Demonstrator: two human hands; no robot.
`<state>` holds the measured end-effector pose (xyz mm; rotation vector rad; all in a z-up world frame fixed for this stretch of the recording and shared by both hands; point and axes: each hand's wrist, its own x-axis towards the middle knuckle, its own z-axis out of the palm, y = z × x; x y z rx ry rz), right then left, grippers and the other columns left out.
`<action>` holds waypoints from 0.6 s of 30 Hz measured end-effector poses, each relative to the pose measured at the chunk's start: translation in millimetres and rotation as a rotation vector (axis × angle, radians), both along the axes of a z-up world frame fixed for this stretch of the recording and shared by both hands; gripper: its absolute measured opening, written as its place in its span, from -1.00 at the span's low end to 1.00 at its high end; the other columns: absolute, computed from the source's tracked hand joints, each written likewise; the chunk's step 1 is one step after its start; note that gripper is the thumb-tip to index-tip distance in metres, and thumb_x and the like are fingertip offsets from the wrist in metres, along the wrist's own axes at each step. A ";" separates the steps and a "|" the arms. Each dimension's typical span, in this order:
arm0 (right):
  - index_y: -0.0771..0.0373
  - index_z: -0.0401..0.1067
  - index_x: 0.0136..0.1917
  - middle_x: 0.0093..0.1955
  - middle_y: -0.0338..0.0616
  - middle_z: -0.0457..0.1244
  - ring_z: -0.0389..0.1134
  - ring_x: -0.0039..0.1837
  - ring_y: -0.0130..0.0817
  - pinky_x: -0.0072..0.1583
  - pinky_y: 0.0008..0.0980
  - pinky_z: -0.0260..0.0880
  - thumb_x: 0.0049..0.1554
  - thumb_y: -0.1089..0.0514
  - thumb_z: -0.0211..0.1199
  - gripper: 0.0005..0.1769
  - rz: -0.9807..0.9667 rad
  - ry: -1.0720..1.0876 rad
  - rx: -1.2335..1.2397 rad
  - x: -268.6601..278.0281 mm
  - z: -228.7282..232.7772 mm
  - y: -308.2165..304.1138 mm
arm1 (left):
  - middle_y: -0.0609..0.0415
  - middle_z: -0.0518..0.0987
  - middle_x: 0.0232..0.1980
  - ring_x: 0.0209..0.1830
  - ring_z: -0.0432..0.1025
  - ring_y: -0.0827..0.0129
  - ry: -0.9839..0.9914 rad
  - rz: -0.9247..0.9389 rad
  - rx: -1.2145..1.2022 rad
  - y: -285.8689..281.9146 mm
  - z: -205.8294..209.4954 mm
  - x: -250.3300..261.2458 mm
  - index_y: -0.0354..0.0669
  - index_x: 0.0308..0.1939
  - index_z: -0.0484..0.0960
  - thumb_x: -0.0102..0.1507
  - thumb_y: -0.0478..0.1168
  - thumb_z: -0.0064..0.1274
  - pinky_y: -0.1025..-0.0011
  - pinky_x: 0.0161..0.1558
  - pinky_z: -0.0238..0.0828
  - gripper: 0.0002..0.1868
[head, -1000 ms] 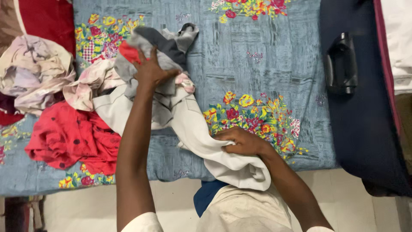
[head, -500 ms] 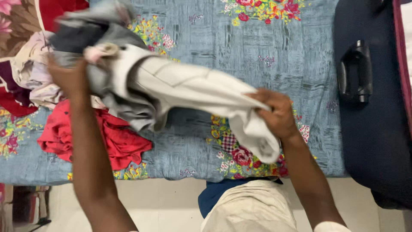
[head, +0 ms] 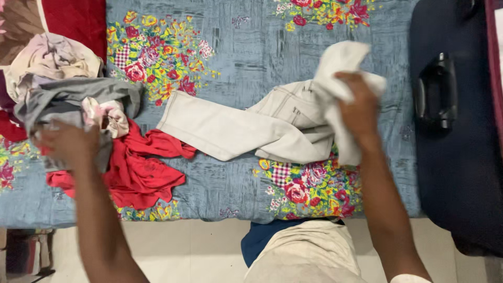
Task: The person folds a pair of blue jeans and a pair of white jeans by hand on a bed before placing them into a suitcase.
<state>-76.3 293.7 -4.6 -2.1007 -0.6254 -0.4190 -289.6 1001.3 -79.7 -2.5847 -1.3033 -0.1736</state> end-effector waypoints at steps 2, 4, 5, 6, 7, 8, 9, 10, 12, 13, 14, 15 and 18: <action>0.27 0.38 0.33 0.33 0.13 0.23 0.25 0.40 0.11 0.37 -0.12 0.29 0.03 0.45 0.19 -0.43 -0.037 0.071 -0.016 -6.3 -37.6 26.6 | -0.34 0.30 0.53 0.57 0.30 -0.10 -1.250 -0.262 -0.656 -66.8 -17.4 49.9 -0.31 0.53 0.04 0.29 0.14 0.04 0.10 0.44 0.32 -0.08; 0.25 0.35 0.36 0.36 0.15 0.20 0.23 0.43 0.13 0.36 -0.11 0.28 0.03 0.43 0.21 -0.40 -0.061 0.088 -0.010 -3.5 -57.4 29.3 | -0.24 0.31 0.59 0.68 0.08 -0.13 -0.249 -0.597 -0.092 -157.2 -20.5 57.7 -0.33 0.67 0.26 0.14 -0.35 0.09 0.04 0.63 -0.08 -0.05; 0.23 0.35 0.36 0.36 0.14 0.21 0.24 0.44 0.12 0.38 -0.11 0.29 0.05 0.43 0.22 -0.41 -0.065 0.071 0.002 -1.7 -64.4 27.3 | -0.38 0.27 0.53 0.59 0.07 -0.21 -0.326 -0.804 -0.260 -204.3 -16.1 70.4 -0.41 0.45 0.30 0.16 -0.01 0.29 0.00 0.54 -0.08 -0.10; 0.21 0.36 0.37 0.36 0.12 0.22 0.25 0.44 0.10 0.40 -0.12 0.29 0.07 0.43 0.22 -0.42 -0.071 0.065 0.005 -6.1 -71.4 20.6 | -0.27 0.29 0.52 0.57 0.11 -0.10 -0.222 -0.956 -0.352 -251.8 -10.5 80.8 -0.36 0.44 0.30 0.13 0.08 0.33 -0.09 0.48 -0.05 -0.06; 0.20 0.38 0.35 0.35 0.09 0.26 0.28 0.44 0.06 0.41 -0.15 0.29 0.08 0.42 0.23 -0.44 -0.068 0.110 0.038 -6.7 -77.4 14.7 | -0.15 0.32 0.50 0.55 0.14 0.00 -0.115 -1.105 -0.443 -293.2 -1.8 88.9 -0.31 0.42 0.31 0.11 0.18 0.36 -0.19 0.43 -0.02 -0.02; 0.19 0.41 0.34 0.34 0.06 0.29 0.31 0.44 0.02 0.42 -0.17 0.30 0.10 0.42 0.23 -0.47 -0.064 0.148 0.073 2.0 -80.9 10.2 | -0.18 0.36 0.44 0.49 0.22 -0.05 -0.033 -1.200 -0.401 -329.0 7.9 95.1 -0.25 0.42 0.33 -0.06 0.22 0.40 -0.36 0.34 -0.01 0.11; 0.17 0.43 0.32 0.33 0.02 0.32 0.34 0.43 -0.02 0.42 -0.19 0.30 0.11 0.41 0.24 -0.49 -0.059 0.185 0.109 11.1 -82.8 4.6 | -0.21 0.40 0.37 0.42 0.30 -0.10 0.050 -1.293 -0.357 -352.3 18.7 98.4 -0.19 0.43 0.36 -0.24 0.27 0.44 -0.53 0.25 -0.01 0.24; 0.20 0.42 0.32 0.33 0.03 0.31 0.32 0.43 -0.03 0.44 -0.19 0.27 0.11 0.40 0.27 -0.51 -0.087 0.138 0.235 24.6 -79.3 -7.1 | -0.14 0.45 0.27 0.33 0.35 -0.04 0.076 -1.255 -0.376 -360.2 30.6 102.4 -0.15 0.34 0.39 -0.19 0.24 0.43 -0.42 0.24 0.07 0.11; 0.27 0.40 0.30 0.32 0.06 0.28 0.28 0.41 -0.05 0.48 -0.20 0.23 0.13 0.39 0.34 -0.53 -0.140 0.046 0.489 50.2 -61.3 -49.5 | -0.02 0.54 0.06 0.16 0.44 0.09 0.138 -1.179 -0.418 -371.2 41.9 107.9 -0.09 0.16 0.45 -0.07 0.17 0.42 -0.18 0.23 0.22 -0.16; 0.30 0.39 0.30 0.32 0.07 0.27 0.26 0.41 -0.06 0.49 -0.20 0.21 0.13 0.39 0.38 -0.53 -0.167 0.002 0.617 53.5 -53.6 -67.5 | 0.00 0.54 0.03 0.13 0.46 0.09 0.094 -1.200 -0.377 -374.9 43.3 105.2 -0.08 0.13 0.45 -0.05 0.10 0.41 -0.10 0.13 0.29 -0.23; 0.30 0.43 0.30 0.32 0.06 0.30 0.31 0.43 -0.05 0.54 -0.19 0.24 0.10 0.42 0.24 -0.53 -0.245 -0.021 0.579 50.9 -42.7 -89.6 | 0.02 0.54 0.00 0.09 0.47 0.09 0.047 -1.223 -0.335 -378.9 44.4 99.8 -0.07 0.09 0.46 -0.03 0.03 0.41 -0.01 0.03 0.35 -0.30; 0.30 0.48 0.29 0.33 0.05 0.33 0.36 0.44 -0.05 0.59 -0.18 0.27 0.07 0.45 0.11 -0.49 -0.323 -0.043 0.542 44.3 -30.2 -111.0 | 0.04 0.54 -0.03 0.06 0.49 0.09 0.000 -1.244 -0.292 -384.4 45.8 92.8 -0.06 0.05 0.46 -0.01 -0.04 0.40 0.07 -0.07 0.42 -0.37; 0.32 0.47 0.28 0.32 0.14 0.21 0.28 0.45 0.06 0.53 -0.16 0.25 0.08 0.41 0.26 -0.53 -0.454 -0.145 -0.170 2.6 -5.5 -140.6 | -0.05 0.53 -0.12 -0.08 0.50 0.02 0.036 -1.278 -0.405 -423.8 52.5 50.7 -0.12 -0.02 0.46 -0.11 -0.01 0.41 0.07 -0.21 0.45 -0.33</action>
